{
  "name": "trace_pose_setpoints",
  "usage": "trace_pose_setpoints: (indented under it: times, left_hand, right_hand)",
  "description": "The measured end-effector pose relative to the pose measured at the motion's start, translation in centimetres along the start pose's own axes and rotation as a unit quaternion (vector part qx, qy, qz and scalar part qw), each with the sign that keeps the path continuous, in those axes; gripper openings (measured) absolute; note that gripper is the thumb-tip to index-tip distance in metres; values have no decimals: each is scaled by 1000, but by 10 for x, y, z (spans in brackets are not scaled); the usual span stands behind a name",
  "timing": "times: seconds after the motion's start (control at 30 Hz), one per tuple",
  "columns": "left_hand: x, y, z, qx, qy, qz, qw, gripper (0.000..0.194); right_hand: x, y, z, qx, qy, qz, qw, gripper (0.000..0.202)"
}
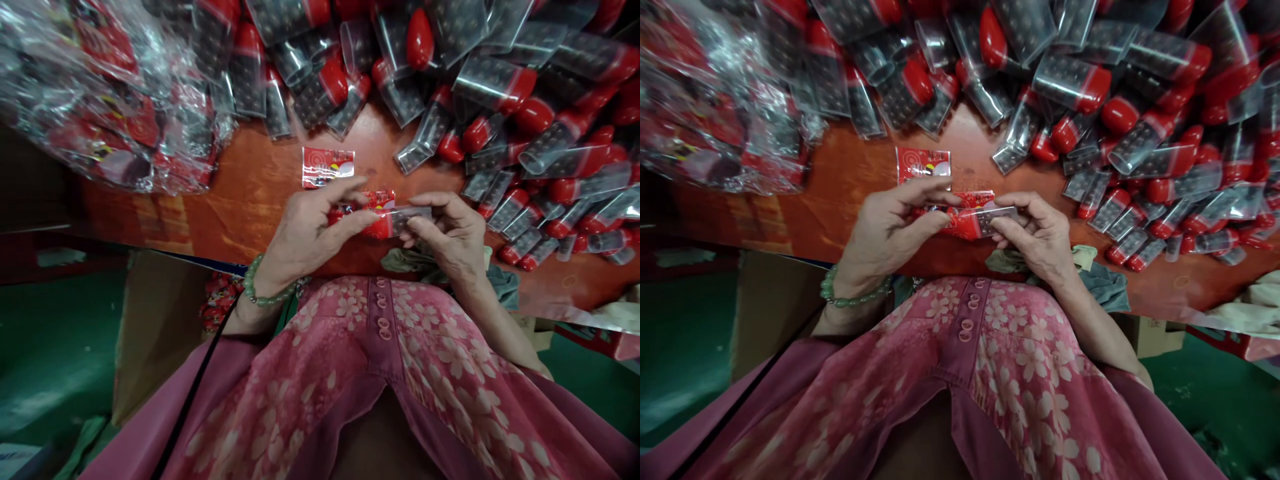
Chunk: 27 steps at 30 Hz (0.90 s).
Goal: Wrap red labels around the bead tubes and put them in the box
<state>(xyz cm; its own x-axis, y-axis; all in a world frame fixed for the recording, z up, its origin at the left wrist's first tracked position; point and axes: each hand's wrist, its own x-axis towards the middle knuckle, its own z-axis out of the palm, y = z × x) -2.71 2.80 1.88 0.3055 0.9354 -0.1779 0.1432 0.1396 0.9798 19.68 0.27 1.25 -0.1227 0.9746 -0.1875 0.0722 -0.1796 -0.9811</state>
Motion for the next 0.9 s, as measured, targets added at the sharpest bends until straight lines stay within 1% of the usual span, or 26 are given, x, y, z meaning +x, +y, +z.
trace_pose_setpoints:
  times: [0.07, 0.1, 0.17, 0.23, 0.33, 0.43, 0.5, 0.63, 0.73, 0.8, 0.83, 0.9]
  left_hand:
    - [-3, -4, -4, -89, 57, -15, 994, 56]
    - [-5, -7, -3, -138, 70, -19, 988, 63]
    - [-9, -11, 5, -229, 70, -34, 970, 72]
    - [-12, -14, 17, -291, 63, -58, 953, 67]
    - [-11, -12, 33, -323, 83, -80, 939, 52]
    - [-3, -8, 40, -339, 122, -100, 927, 44]
    - [2, -7, 41, -362, 150, -110, 913, 41]
    - [11, -5, 49, -428, 183, -118, 877, 42]
    - [14, -4, 58, -451, 196, -118, 863, 43]
    - [15, -4, 60, -459, 199, -116, 858, 43]
    - [16, -5, 60, -460, 197, -115, 858, 43]
    - [18, -4, 57, -459, 188, -114, 861, 42]
  right_hand:
    - [3, 5, 3, 55, 24, 16, 998, 23]
    - [5, 6, 5, 77, 32, 23, 996, 24]
    - [9, 8, 10, 114, 42, 33, 992, 28]
    - [13, 7, 16, 142, 49, 40, 988, 30]
    - [16, 2, 26, 172, 42, 46, 983, 31]
    - [16, -2, 35, 184, 20, 38, 982, 30]
    - [15, -3, 40, 182, 24, 26, 983, 30]
    - [12, -1, 50, 166, 77, 3, 983, 26]
    - [11, 3, 56, 131, 147, -51, 979, 24]
    - [12, 4, 59, 112, 183, -85, 973, 24]
    - [12, 5, 60, 112, 186, -92, 972, 23]
    - [15, 4, 61, 131, 163, -85, 974, 22]
